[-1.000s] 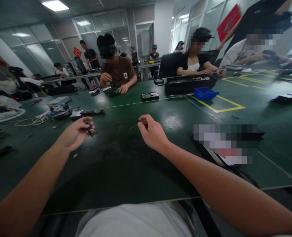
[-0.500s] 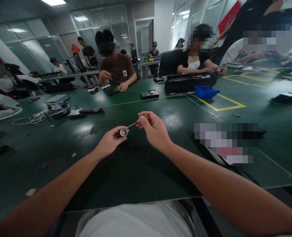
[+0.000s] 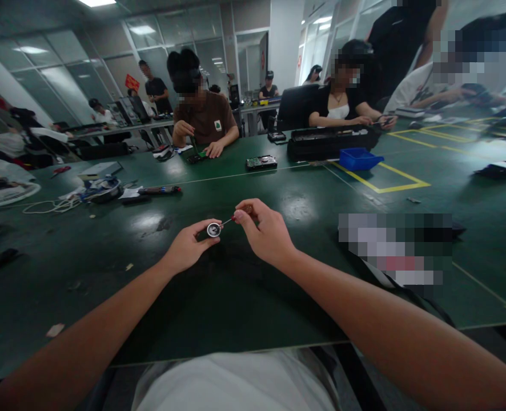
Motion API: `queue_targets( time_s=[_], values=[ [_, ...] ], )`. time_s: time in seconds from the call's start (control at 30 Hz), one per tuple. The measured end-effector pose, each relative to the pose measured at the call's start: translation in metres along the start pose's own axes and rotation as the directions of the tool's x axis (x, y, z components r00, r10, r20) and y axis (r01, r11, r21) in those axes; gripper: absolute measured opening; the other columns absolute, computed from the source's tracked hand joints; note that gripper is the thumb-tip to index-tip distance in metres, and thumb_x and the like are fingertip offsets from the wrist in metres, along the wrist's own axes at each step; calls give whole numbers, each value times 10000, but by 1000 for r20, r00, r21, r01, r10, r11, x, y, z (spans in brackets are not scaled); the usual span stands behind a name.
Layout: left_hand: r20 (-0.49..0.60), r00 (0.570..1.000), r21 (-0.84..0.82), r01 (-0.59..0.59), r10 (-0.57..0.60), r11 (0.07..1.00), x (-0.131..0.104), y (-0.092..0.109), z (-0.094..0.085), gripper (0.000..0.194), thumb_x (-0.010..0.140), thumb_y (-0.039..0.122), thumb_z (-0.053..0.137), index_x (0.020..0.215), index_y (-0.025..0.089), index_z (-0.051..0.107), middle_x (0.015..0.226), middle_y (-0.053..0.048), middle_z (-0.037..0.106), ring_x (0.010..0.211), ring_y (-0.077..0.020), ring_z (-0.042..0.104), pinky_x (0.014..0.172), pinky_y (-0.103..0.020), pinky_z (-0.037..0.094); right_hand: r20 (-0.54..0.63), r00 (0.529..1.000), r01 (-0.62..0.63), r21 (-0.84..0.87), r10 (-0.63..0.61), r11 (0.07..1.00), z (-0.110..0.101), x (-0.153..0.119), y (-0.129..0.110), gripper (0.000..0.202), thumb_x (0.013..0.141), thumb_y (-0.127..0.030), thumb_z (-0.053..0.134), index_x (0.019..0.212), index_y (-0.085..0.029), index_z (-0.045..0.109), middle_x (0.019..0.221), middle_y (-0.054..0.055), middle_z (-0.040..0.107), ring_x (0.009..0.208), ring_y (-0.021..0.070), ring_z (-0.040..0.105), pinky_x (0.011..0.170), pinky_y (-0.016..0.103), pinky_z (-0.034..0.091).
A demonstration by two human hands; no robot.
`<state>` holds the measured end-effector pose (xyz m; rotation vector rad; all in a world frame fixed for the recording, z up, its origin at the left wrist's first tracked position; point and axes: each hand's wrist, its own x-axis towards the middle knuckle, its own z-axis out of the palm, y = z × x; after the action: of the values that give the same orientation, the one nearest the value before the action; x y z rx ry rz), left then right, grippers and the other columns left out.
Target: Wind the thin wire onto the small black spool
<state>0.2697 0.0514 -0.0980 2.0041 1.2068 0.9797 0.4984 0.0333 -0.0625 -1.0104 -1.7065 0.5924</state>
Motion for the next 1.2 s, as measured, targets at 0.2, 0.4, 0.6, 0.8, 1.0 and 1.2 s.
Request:
queue_targets(
  time_s=[0.2, 0.4, 0.6, 0.8, 1.0, 1.2],
  values=[
    [-8, 1000, 65, 6, -6, 998, -1, 5, -1, 409, 829, 251, 727, 1234, 278, 681, 1280, -34, 671, 1249, -267, 574, 1139, -462, 382, -32, 999, 29, -236, -37, 971, -3, 0, -5, 349, 851, -519, 684, 692, -218, 611, 613, -8, 638, 531, 136, 545, 514, 274, 384],
    [-25, 1000, 103, 0, 3, 995, -1, 2, -2, 402, 834, 267, 727, 1233, 285, 685, 1272, -36, 675, 1244, -271, 579, 1146, -468, 375, 97, 978, 205, -242, -186, 949, -4, -3, -9, 112, 928, -311, 586, 939, -226, 657, 829, 29, 713, 733, 179, 653, 676, 302, 483],
    [-29, 1000, 118, 11, -7, 993, -1, 1, -3, 412, 836, 274, 728, 1245, 297, 679, 1280, -32, 670, 1240, -271, 579, 1141, -482, 379, 183, 972, 192, -255, -147, 948, -6, -1, -9, 192, 970, -316, 504, 990, -205, 659, 844, 37, 712, 756, 181, 660, 700, 304, 476],
    [-42, 999, 123, 1, 4, 992, 0, 0, -2, 414, 835, 265, 730, 1245, 290, 680, 1276, -36, 672, 1247, -274, 576, 1144, -478, 380, 179, 979, 150, -323, -95, 935, -3, -1, -8, 282, 1004, -340, 440, 1146, -203, 641, 772, 19, 697, 584, 156, 583, 608, 300, 413],
    [-55, 998, 167, 1, 8, 986, 0, 2, -4, 404, 834, 243, 729, 1235, 278, 685, 1271, -35, 677, 1235, -270, 587, 1126, -462, 403, 252, 959, 204, -293, -131, 934, -2, -3, -11, 299, 923, -206, 497, 1213, -184, 564, 928, 66, 700, 851, 216, 647, 751, 331, 451],
    [-58, 998, 219, -4, 17, 976, 0, 4, -3, 405, 832, 203, 731, 1227, 280, 686, 1266, -26, 682, 1216, -249, 600, 1119, -439, 410, 261, 965, 122, -318, -37, 940, -2, -2, -10, 291, 1031, -337, 369, 1097, -199, 617, 820, 38, 690, 641, 169, 591, 622, 307, 388]
  ],
)
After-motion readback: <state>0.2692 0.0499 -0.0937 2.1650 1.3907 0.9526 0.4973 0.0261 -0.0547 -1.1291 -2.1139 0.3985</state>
